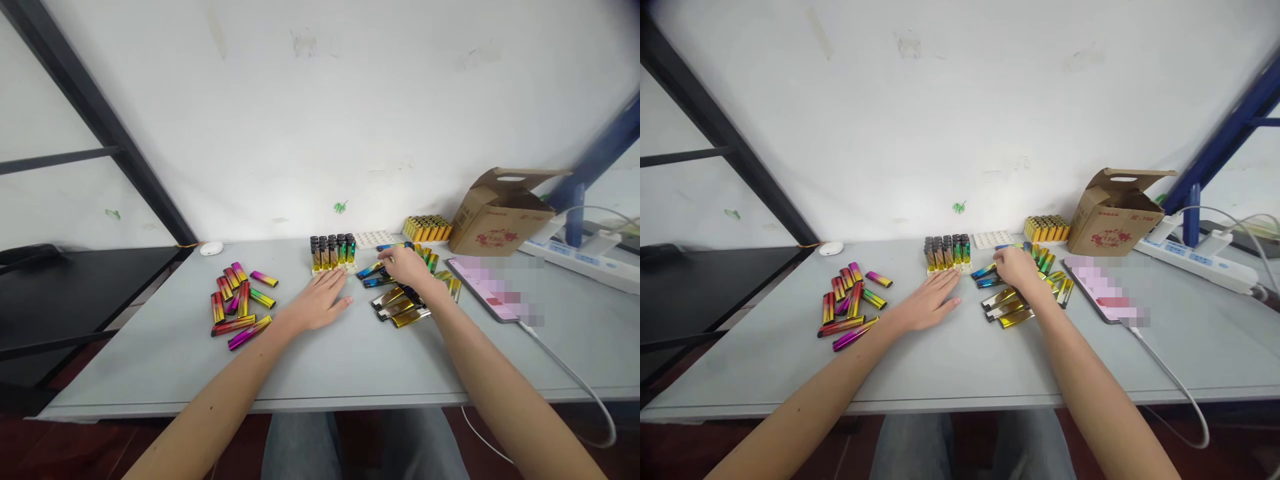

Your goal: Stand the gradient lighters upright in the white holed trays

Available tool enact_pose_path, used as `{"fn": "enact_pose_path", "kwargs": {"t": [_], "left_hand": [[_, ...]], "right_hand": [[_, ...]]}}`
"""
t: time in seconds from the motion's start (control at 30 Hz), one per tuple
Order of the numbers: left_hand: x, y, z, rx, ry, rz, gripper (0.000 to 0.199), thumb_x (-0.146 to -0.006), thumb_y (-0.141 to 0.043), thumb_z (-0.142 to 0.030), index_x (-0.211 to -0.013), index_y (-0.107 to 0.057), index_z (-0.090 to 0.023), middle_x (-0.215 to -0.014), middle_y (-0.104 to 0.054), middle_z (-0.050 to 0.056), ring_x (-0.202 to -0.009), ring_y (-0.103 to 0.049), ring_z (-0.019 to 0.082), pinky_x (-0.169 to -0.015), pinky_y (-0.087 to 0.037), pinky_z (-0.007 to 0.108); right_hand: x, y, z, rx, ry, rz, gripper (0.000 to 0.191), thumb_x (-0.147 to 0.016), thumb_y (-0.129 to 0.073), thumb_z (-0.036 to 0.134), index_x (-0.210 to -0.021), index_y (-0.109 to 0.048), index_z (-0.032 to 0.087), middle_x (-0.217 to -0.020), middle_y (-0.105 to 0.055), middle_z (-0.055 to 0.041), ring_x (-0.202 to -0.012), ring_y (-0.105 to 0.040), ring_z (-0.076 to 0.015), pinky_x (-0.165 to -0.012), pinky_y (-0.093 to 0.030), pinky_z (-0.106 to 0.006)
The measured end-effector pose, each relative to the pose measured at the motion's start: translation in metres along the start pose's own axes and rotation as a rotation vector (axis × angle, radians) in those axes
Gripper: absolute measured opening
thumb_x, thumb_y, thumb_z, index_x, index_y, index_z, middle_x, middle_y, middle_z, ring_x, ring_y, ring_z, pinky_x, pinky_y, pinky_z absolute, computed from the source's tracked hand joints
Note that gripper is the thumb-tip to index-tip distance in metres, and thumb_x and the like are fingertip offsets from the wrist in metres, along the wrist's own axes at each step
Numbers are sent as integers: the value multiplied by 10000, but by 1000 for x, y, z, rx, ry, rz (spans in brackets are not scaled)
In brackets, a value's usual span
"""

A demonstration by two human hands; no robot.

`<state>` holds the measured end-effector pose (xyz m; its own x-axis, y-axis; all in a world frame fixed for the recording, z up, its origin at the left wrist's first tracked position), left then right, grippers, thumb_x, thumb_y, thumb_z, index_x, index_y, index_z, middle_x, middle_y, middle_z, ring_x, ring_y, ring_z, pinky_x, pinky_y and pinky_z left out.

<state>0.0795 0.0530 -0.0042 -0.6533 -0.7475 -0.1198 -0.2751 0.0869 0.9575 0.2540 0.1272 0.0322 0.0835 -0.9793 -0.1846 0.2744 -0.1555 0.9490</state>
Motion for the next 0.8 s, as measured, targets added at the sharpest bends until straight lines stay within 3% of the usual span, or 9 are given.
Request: {"fn": "enact_pose_path", "kwargs": {"t": [0.27, 0.6, 0.73, 0.8], "left_hand": [[1, 0, 4, 64, -4, 51, 769, -931, -218, -630, -1531, -164, -152, -1595, -124, 82, -1479, -90, 212, -1200, -66, 390], [1, 3, 8, 106, 8, 69, 798, -919, -253, -642, -1529, -169, -134, -1594, -141, 84, -1479, -91, 213, -1207, -70, 387], [-1, 6, 10, 130, -16, 34, 781, -916, -294, -634, -1523, -202, -152, -1587, -175, 98, -1475, -123, 229, -1206, -89, 410], [-1, 6, 10, 127, -21, 22, 771, -917, -307, -625, -1520, -214, -154, -1584, -189, 101, -1473, -133, 231, -1205, -97, 411]], "right_hand": [[-2, 4, -31, -29, -126, 12, 371, -836, -426, 190, -1080, -706, 196, -1071, -711, -120, -1052, -636, -307, -866, -472, -383], [-2, -19, 1, -159, 114, 111, 417, -907, -376, 196, -1260, -590, 131, -1303, -602, -124, -1191, -560, -244, -1017, -401, -332], [4, -14, 19, -159, 205, 88, 394, -895, -414, 182, -1242, -587, 109, -1308, -590, -142, -1211, -536, -256, -1034, -387, -356], [8, -10, 31, -163, 280, 82, 332, -872, -449, 171, -1143, -636, 126, -1218, -639, -131, -1136, -576, -251, -991, -418, -355]]}}
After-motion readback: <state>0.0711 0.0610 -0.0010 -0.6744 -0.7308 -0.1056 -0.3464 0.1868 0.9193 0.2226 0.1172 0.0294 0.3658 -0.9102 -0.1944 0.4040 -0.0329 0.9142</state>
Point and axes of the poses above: each hand's wrist, its own x-axis away from the middle knuckle, its own y-axis out of the back of the hand, z = x × y, the point moved 10 cm from there along -x, towards the middle knuckle
